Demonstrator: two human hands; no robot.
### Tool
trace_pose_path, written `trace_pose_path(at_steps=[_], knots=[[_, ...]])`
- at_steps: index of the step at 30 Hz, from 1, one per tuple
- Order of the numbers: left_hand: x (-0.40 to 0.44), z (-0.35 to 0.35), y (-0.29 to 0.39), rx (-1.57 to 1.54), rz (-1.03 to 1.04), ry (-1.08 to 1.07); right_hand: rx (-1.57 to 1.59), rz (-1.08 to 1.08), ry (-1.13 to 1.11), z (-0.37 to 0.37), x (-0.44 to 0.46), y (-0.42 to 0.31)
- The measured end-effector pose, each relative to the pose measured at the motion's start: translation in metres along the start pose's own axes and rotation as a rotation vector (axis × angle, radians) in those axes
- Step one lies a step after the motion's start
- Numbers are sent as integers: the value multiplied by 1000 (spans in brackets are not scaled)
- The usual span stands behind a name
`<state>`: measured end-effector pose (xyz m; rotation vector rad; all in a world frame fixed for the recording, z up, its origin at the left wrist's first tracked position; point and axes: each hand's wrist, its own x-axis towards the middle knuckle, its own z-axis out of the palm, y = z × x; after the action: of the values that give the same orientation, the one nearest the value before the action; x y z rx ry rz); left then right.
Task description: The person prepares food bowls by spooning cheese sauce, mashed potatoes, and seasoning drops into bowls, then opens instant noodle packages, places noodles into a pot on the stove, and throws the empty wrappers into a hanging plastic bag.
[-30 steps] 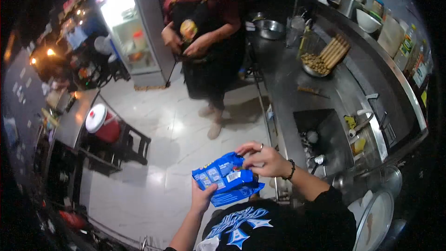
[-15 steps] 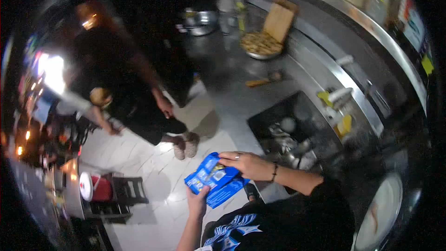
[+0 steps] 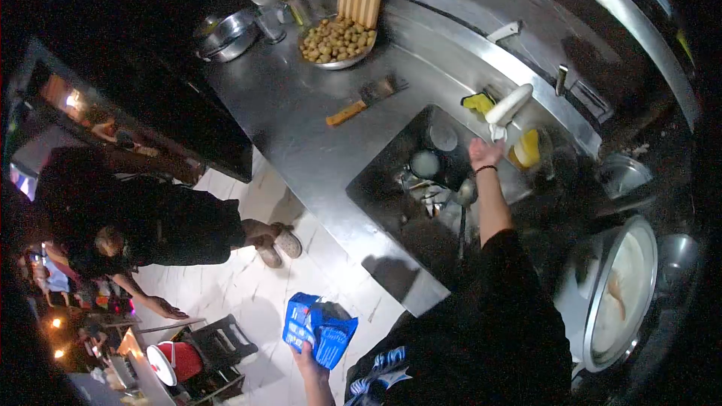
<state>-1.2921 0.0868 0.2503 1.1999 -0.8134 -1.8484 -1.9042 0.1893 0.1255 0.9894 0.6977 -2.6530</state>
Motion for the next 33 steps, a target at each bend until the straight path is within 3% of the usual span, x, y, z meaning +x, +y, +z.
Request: trace_pose_path(at_steps=[2, 4, 5, 6, 9, 13, 14, 17, 19, 20, 23, 24, 25, 27, 28, 30, 33], knots=[[-3, -8, -2, 38, -48, 38, 31, -65, -40, -5, 45, -20], [-5, -10, -3, 42, -54, 103, 22, -288, -123, -19, 96, -17], [-6, -8, -1, 71, -46, 107, -150, -414, -94, -16, 84, -10], [-5, -9, 0, 76, -45, 107, -148, -411, -90, -14, 71, -4], [-7, -8, 3, 75, -58, 98, -532, -589, 67, -22, 46, 20], [-9, -2, 5, 49, 25, 68, -830, -245, -382, -57, 36, 63], [-11, -2, 7, 47, 27, 73, -840, -368, -541, -62, 38, 76], [-14, -8, 7, 52, 53, 93, -944, -526, -558, -54, 25, 85], [-15, -14, 4, 38, 68, 96, -1183, -136, -659, -42, 17, 75], [-15, -17, 2, 22, 90, 77, -1184, -137, -669, -34, 7, 72], [-16, -28, -3, 6, 89, 101, -1312, 239, -661, -26, -7, 67], [-16, -31, -4, 12, 66, 138, -1317, 240, -663, -30, -11, 72], [-17, -32, -5, 30, 63, 165, -1268, -59, -662, -40, -15, 81], [-17, -32, -6, 39, 74, 167, -1035, -380, -765, -50, -15, 83], [-16, -32, -6, 49, 85, 168, -1038, -377, -764, -56, 0, 81], [-18, -31, -2, 46, 96, 124, -882, -265, -481, -65, 26, 71], [-19, -35, 1, 43, 85, 114, -896, -9, -168, -61, 59, 22]])
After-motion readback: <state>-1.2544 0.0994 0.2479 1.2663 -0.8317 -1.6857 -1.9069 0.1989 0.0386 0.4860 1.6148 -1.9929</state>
